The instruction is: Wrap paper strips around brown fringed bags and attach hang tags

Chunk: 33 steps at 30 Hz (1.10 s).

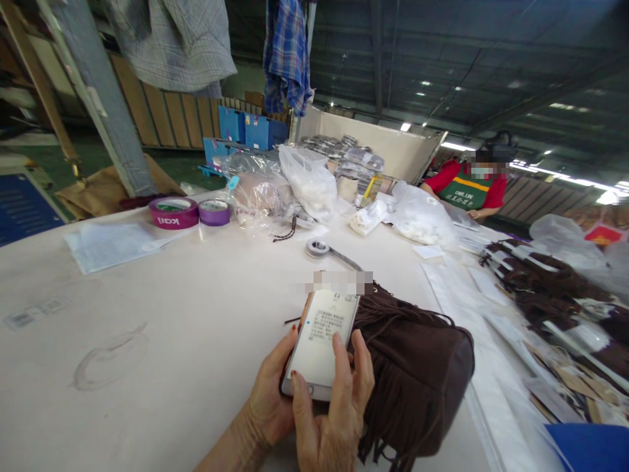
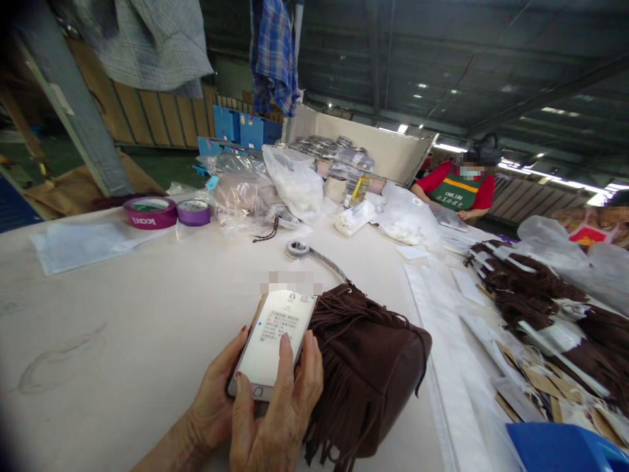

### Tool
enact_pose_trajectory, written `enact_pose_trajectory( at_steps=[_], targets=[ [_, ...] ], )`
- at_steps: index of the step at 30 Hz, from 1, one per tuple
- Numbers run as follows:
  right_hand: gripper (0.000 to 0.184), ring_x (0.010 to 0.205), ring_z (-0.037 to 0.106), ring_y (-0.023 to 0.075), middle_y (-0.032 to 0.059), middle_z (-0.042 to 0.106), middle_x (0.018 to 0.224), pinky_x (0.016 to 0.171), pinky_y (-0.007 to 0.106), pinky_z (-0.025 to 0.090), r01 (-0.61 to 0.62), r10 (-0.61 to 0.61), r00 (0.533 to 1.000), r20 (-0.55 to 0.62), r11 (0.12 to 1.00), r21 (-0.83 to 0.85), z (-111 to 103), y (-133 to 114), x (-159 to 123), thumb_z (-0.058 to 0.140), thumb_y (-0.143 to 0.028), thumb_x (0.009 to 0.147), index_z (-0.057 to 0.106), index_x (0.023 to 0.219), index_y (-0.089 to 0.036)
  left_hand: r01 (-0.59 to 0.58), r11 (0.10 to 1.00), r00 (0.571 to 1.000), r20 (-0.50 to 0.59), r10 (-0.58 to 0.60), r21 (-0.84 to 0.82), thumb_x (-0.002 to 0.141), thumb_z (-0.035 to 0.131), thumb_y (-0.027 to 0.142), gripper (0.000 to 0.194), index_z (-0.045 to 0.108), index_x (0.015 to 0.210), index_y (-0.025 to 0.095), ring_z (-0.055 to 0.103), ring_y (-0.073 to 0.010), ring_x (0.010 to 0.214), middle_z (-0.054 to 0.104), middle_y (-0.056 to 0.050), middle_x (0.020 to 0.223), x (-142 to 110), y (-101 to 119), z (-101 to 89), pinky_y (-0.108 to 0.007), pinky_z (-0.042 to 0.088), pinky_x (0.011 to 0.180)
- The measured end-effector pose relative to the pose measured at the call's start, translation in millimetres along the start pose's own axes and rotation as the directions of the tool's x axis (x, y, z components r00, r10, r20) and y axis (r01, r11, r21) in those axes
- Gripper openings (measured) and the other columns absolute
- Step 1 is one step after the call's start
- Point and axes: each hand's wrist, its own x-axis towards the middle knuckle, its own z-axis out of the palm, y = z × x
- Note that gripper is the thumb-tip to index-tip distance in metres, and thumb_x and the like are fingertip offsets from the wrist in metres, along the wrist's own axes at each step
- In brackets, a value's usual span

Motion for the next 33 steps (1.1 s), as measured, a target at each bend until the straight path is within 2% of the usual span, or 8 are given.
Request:
enact_pose_trajectory(
  at_steps=[8,12,16,19,24,26,29,33],
  targets=[
    [0.042,0.126,0.031,0.0325,0.0159,0.028,0.14,0.093,0.055,0.037,-0.132,0.133,0.991,-0.003,0.988,0.076,-0.4,7.6,-2.0,0.044,-0.029,0.088,0.041,0.129,-0.017,-0.062,0.997,0.995,0.077,0.065,-0.036,0.086,0.048,0.036,0.038,0.06,0.111,0.01,0.06,-0.0292,0.099,0.066,-0.013,0.102,5.4,4.7,-9.0,-0.046,0.041,0.096],
    [0.035,0.127,0.029,0.0333,0.0126,0.026,0.142,0.095,0.058,0.033,-0.003,0.003,1.0,-0.01,0.997,0.071,-0.4,9.3,-1.7,0.047,-0.021,0.086,0.051,0.121,-0.02,-0.044,0.997,0.997,0.06,0.048,-0.068,0.086,0.044,0.039,0.043,0.059,0.112,0.007,0.059,-0.0301,0.099,0.066,-0.015,0.101,3.3,7.5,-7.1,-0.047,0.041,0.094],
    [0.031,0.125,0.031,0.0351,0.0078,0.027,0.141,0.094,0.059,0.033,0.14,-0.14,0.99,-0.02,0.99,0.032,-0.7,8.5,-0.5,0.049,-0.015,0.082,0.06,0.11,-0.025,0.002,0.997,0.995,0.099,0.005,-0.071,0.087,0.04,0.044,0.048,0.06,0.11,0.006,0.06,-0.031,0.096,0.067,-0.017,0.097,2.5,9.2,-3.4,-0.05,0.043,0.091],
    [0.031,0.124,0.032,0.0361,0.0075,0.029,0.14,0.092,0.059,0.035,0.196,-0.196,0.981,-0.002,0.981,-0.008,-0.3,8.9,-0.5,0.051,-0.016,0.081,0.061,0.108,-0.025,-0.014,0.997,0.995,0.102,0.022,-0.075,0.087,0.042,0.043,0.045,0.062,0.106,0.008,0.062,-0.0297,0.094,0.068,-0.015,0.093,4.5,10.1,-4.3,-0.049,0.044,0.09],
    [0.029,0.123,0.034,0.0366,0.0112,0.036,0.137,0.089,0.057,0.038,0.262,-0.262,0.965,0.012,0.963,-0.068,0.9,14.1,-1.3,0.05,-0.016,0.082,0.063,0.107,-0.023,-0.087,0.992,0.995,0.034,0.09,-0.088,0.088,0.041,0.04,0.042,0.063,0.105,0.008,0.063,-0.0275,0.089,0.069,-0.013,0.088,5.4,11.9,-6.4,-0.047,0.044,0.091],
    [0.029,0.123,0.035,0.0366,0.013,0.035,0.137,0.088,0.058,0.039,0.271,-0.273,0.962,-0.011,0.96,-0.067,0.8,15.6,-1.1,0.049,-0.016,0.083,0.061,0.109,-0.021,-0.063,0.995,0.995,0.072,0.069,-0.078,0.087,0.042,0.043,0.045,0.061,0.107,0.008,0.063,-0.0287,0.09,0.068,-0.015,0.091,4.7,12.2,-6.3,-0.048,0.044,0.09],
    [0.03,0.123,0.034,0.0354,0.0136,0.036,0.136,0.09,0.058,0.038,0.218,-0.219,0.975,-0.023,0.975,-0.037,0.2,15.1,-0.5,0.047,-0.017,0.084,0.058,0.112,-0.019,-0.036,0.997,0.992,0.122,0.044,-0.067,0.085,0.044,0.045,0.047,0.059,0.111,0.008,0.062,-0.0301,0.093,0.067,-0.016,0.096,4.4,11.7,-6.1,-0.048,0.044,0.09],
    [0.032,0.123,0.034,0.0349,0.014,0.036,0.135,0.091,0.059,0.037,0.18,-0.18,0.983,-0.016,0.983,-0.021,0.6,13.8,-0.9,0.046,-0.016,0.085,0.055,0.115,-0.018,-0.051,0.997,0.994,0.096,0.056,-0.055,0.086,0.045,0.043,0.043,0.062,0.106,0.009,0.062,-0.0295,0.093,0.068,-0.014,0.091,4.9,9.7,-5.7,-0.047,0.044,0.091]
  ],
)
